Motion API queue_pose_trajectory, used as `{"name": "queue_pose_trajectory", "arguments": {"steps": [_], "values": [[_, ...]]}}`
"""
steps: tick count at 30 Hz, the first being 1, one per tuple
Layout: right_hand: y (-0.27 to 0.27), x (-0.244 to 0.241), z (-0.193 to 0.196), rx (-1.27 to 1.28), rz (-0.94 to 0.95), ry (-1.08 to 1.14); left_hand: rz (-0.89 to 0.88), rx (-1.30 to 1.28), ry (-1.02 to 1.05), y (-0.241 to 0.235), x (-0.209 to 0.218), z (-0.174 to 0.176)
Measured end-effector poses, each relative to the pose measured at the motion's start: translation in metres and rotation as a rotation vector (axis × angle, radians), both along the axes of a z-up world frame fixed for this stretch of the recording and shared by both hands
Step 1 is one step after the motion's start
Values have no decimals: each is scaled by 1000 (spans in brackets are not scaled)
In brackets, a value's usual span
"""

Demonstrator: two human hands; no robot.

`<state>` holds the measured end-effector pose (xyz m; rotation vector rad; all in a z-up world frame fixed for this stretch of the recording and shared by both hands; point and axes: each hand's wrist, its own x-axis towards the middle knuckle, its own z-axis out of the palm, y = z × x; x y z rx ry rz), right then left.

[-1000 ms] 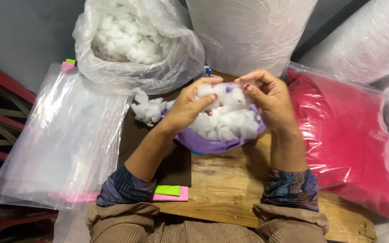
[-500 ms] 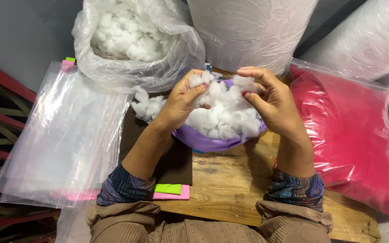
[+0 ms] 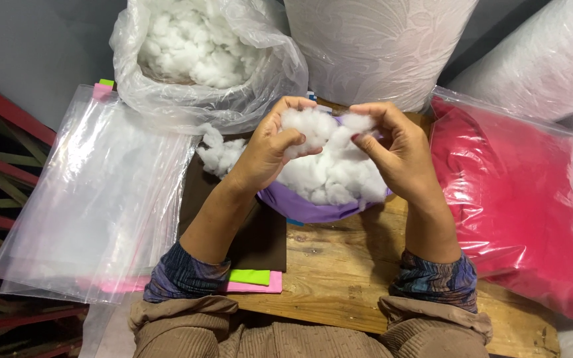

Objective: The person takes handfuls of white cotton from a large plastic bag and places them into a small purple fabric pouch. They repeatedly fluff the cotton and press it down into the pouch to fill it.

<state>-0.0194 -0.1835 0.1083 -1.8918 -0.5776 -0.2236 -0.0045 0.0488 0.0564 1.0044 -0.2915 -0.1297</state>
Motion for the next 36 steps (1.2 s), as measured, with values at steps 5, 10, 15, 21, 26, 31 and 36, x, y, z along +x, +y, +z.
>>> {"name": "queue_pose_trajectory", "arguments": {"steps": [5, 10, 15, 21, 26, 31, 36], "values": [[-1, -5, 8, -99, -88, -42, 56, 51, -15, 1, -8, 13], [-6, -1, 0, -85, -91, -52, 84, 84, -31, -2, -2, 4], [-13, 2, -1, -104, -109, -74, 95, 76, -30, -3, 2, 1], [2, -12, 11, -82, 20, 6, 127, 76, -45, -8, 5, -5], [13, -19, 24, -254, 77, -209, 150, 106, -62, -7, 2, -1], [17, -15, 11, -306, 33, -222, 138, 170, -95, -7, -2, 2], [7, -7, 11, -339, -41, -218, 179, 175, -93, -1, 2, -1]]}}
